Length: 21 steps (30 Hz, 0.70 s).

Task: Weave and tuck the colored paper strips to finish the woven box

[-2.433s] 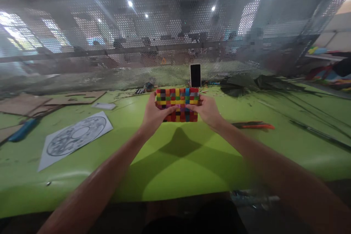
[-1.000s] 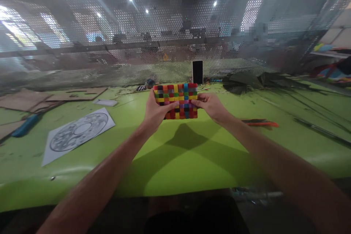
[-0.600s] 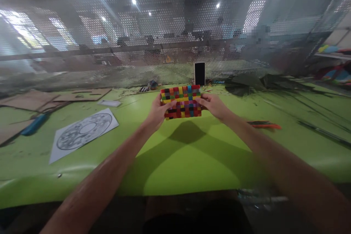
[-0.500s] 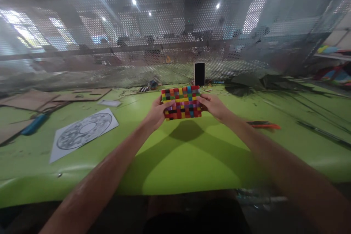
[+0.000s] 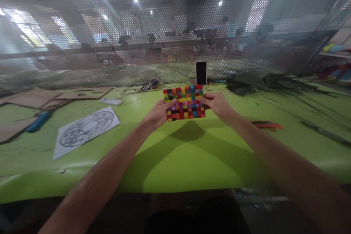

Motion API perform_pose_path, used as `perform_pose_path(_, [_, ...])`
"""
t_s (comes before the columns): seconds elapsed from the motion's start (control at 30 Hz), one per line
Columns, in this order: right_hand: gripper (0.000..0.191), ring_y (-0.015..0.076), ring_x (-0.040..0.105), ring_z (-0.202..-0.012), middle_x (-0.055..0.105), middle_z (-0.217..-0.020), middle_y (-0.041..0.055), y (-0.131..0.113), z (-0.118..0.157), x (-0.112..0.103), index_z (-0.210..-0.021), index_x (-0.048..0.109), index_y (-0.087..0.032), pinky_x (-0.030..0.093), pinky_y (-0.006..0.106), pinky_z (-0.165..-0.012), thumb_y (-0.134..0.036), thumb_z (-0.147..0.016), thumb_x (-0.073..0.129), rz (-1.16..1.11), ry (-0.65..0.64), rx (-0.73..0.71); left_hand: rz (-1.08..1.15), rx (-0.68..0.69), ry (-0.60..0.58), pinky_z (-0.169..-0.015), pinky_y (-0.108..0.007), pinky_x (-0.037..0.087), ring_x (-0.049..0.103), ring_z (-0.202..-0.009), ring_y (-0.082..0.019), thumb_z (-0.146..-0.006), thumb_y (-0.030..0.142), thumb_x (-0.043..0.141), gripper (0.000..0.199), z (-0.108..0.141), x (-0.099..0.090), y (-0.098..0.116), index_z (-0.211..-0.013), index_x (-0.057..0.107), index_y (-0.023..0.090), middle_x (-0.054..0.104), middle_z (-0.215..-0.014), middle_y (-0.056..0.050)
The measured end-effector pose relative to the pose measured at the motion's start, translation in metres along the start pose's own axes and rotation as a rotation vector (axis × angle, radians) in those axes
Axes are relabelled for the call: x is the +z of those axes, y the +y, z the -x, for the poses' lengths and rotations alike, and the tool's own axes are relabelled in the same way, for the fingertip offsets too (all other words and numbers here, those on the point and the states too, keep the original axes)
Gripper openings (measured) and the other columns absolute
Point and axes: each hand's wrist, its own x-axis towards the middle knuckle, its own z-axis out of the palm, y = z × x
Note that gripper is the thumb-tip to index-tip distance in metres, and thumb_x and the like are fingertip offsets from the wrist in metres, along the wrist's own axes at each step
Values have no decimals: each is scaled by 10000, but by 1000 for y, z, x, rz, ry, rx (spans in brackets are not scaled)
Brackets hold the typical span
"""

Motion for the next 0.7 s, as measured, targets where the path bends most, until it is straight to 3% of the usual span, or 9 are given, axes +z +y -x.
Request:
perform_pose_path(0.13, [363,173,663,-636,730,-687,34,1,-1,1,-646,751,-177,626,400,-718,-475,-579,946,-48,65,52,-16,-27,14,-881,-457,659,790,-896,-241,-911,194,710,91,2,2,-1,-955,707,115,805,-954,-131])
perform_pose_path(0.2, [352,156,653,-618,729,-681,30,0,-2,1,-640,745,-160,609,354,-685,-441,-573,946,-48,21,66,-40,-48,33,-866,-460,664,791,-897,-254,-890,210,743,152,4,4,0,-1007,715,118,804,-980,-135])
perform_pose_path(0.3, [312,157,696,-696,782,-812,45,-1,-1,3,-784,795,-156,611,321,-732,-383,-615,927,-80,-98,94,-65,-85,69,-833,-480,671,793,-875,-269,-851,247,795,261,7,8,1,-1076,718,137,803,-1017,-130])
perform_pose_path(0.4, [258,164,732,-799,806,-949,56,1,0,5,-891,810,-178,621,323,-825,-316,-689,890,-100,-122,117,-65,-79,78,-849,-461,667,790,-888,-251,-887,247,761,226,9,11,1,-1084,716,146,801,-1044,-127])
perform_pose_path(0.53, [152,171,745,-815,806,-973,66,4,0,7,-896,798,-181,629,350,-864,-223,-756,839,-116,-98,154,-104,-90,31,-824,-415,672,784,-857,-227,-928,268,721,209,9,7,5,-1082,711,127,796,-1014,-133])
perform_pose_path(0.7, [172,174,752,-795,806,-975,57,-1,-2,4,-935,778,-179,641,381,-860,-151,-766,790,-160,-4,160,-219,-89,13,-813,-331,660,761,-785,-177,-936,224,707,143,-2,-8,6,-858,685,106,785,-916,-125])
